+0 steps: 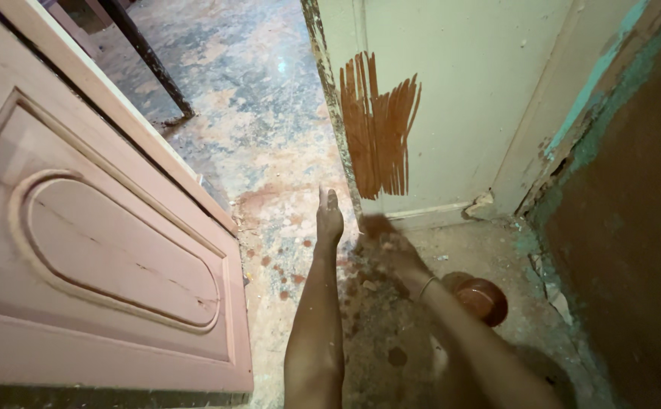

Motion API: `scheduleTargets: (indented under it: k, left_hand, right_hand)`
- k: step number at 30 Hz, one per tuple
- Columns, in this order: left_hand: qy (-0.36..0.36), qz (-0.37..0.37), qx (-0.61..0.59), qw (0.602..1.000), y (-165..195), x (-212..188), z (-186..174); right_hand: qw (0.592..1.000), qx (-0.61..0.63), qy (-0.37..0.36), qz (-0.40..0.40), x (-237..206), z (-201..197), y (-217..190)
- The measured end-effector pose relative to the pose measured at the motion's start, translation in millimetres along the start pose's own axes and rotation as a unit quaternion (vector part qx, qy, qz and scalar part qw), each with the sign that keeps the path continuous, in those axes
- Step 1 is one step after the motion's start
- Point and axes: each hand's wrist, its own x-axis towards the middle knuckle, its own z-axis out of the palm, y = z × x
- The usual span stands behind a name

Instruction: The person paints the lower panel of a brown wooden door with a reddish-brown paint using a brush. They then move to a second, lighter-colored door and apply the same paint to its lower section.

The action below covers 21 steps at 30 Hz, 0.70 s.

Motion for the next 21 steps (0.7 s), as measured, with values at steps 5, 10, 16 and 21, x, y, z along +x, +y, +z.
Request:
scheduleTargets:
  k: [5,10,16,21]
  left_hand:
    - [-0.004,0.002,-0.010,1.000,-3,1,0]
    - [-0.006,0.022,-0.031,0.999,-3,1,10]
    - [-0.008,0.055,-0.011,0.998,-3,1,22]
    - [0.009,0.081,0.025,0.996,2,0,25]
  right_hand:
    - [0.976,0.023,-0.114,-0.183,-6,-3,-42]
    - [0.967,-0.065,-0.087,-0.228,-42,11,-132]
    - [0.931,-0.178,-0.048,-0.314,-57,3,-161]
    - [0.939,-0.236,0.016,-0.249,-11,-33,-99]
